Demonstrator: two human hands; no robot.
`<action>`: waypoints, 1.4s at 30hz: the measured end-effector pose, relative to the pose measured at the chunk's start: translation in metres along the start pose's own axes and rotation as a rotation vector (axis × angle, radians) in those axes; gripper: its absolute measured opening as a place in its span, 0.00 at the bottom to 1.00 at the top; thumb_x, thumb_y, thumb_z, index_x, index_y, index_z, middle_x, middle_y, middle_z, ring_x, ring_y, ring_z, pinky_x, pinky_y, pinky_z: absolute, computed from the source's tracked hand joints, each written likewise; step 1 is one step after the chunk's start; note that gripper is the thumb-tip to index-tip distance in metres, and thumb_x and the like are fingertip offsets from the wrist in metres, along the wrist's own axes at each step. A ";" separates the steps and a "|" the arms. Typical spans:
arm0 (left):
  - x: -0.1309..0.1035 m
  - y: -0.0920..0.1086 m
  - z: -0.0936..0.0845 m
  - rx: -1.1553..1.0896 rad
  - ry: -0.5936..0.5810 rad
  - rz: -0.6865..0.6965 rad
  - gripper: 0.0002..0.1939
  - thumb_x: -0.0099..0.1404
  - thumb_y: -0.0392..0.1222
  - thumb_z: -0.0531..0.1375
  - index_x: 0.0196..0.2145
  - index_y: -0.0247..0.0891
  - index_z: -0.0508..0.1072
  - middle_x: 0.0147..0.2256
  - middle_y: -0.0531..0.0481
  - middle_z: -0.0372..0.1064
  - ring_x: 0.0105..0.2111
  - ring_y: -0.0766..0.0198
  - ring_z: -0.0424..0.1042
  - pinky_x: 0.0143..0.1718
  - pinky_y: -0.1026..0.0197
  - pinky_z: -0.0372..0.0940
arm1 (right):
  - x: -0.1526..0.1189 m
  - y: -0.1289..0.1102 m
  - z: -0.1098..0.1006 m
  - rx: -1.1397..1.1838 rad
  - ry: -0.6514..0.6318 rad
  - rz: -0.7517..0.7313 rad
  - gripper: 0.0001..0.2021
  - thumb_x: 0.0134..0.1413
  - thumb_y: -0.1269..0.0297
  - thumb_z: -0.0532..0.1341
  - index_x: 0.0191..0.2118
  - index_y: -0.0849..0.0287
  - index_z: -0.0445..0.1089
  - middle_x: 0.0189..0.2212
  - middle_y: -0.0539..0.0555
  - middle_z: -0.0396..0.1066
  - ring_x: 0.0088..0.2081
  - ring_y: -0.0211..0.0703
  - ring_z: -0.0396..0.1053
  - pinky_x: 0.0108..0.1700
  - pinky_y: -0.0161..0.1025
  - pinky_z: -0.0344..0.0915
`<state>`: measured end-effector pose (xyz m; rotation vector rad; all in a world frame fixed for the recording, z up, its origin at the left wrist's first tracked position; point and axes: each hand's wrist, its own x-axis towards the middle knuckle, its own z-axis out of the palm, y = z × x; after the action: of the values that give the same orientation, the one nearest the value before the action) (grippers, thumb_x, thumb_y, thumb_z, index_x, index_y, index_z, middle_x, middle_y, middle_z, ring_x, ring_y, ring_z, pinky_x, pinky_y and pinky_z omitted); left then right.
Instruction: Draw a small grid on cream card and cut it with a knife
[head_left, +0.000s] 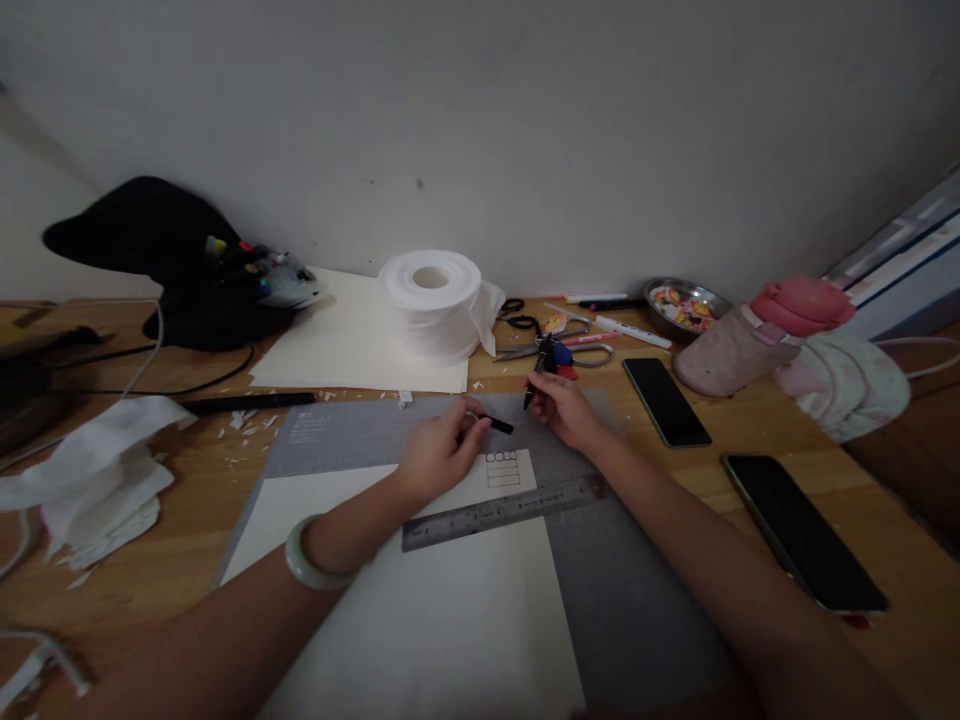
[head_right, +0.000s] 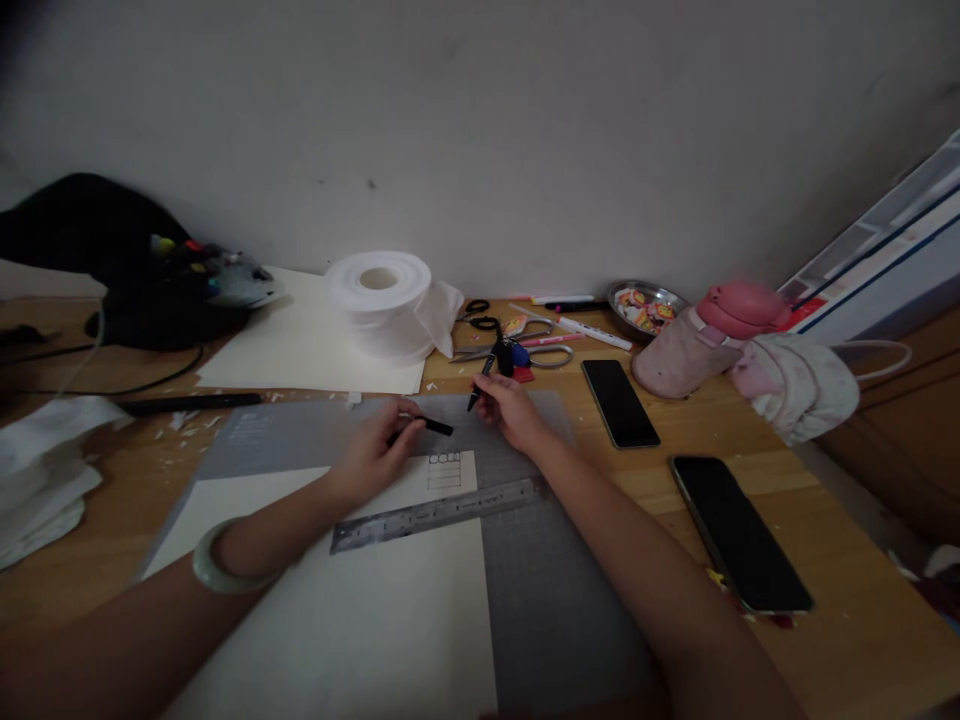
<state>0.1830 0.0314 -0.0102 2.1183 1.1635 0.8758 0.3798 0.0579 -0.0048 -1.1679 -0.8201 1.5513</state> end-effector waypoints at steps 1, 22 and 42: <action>0.001 0.000 0.000 -0.002 0.018 -0.020 0.11 0.66 0.46 0.47 0.37 0.36 0.62 0.19 0.56 0.61 0.18 0.68 0.60 0.20 0.67 0.52 | 0.000 0.000 0.000 0.001 0.001 0.005 0.15 0.34 0.55 0.66 0.24 0.60 0.66 0.13 0.43 0.58 0.15 0.30 0.56 0.16 0.30 0.46; 0.007 -0.003 0.001 -0.042 -0.047 -0.022 0.11 0.62 0.42 0.48 0.24 0.37 0.58 0.18 0.58 0.55 0.19 0.71 0.55 0.21 0.68 0.50 | -0.001 -0.001 0.000 -0.019 -0.005 0.028 0.14 0.37 0.54 0.65 0.25 0.60 0.67 0.14 0.44 0.60 0.16 0.30 0.58 0.16 0.30 0.47; 0.005 -0.003 0.001 0.000 -0.185 0.077 0.05 0.58 0.38 0.52 0.26 0.37 0.61 0.19 0.59 0.59 0.18 0.72 0.57 0.20 0.70 0.50 | 0.000 0.001 -0.002 -0.007 -0.033 0.018 0.15 0.36 0.53 0.66 0.25 0.60 0.67 0.14 0.44 0.61 0.16 0.29 0.58 0.16 0.29 0.48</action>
<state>0.1847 0.0372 -0.0115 2.2042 0.9937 0.6953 0.3812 0.0577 -0.0063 -1.1606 -0.8396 1.5877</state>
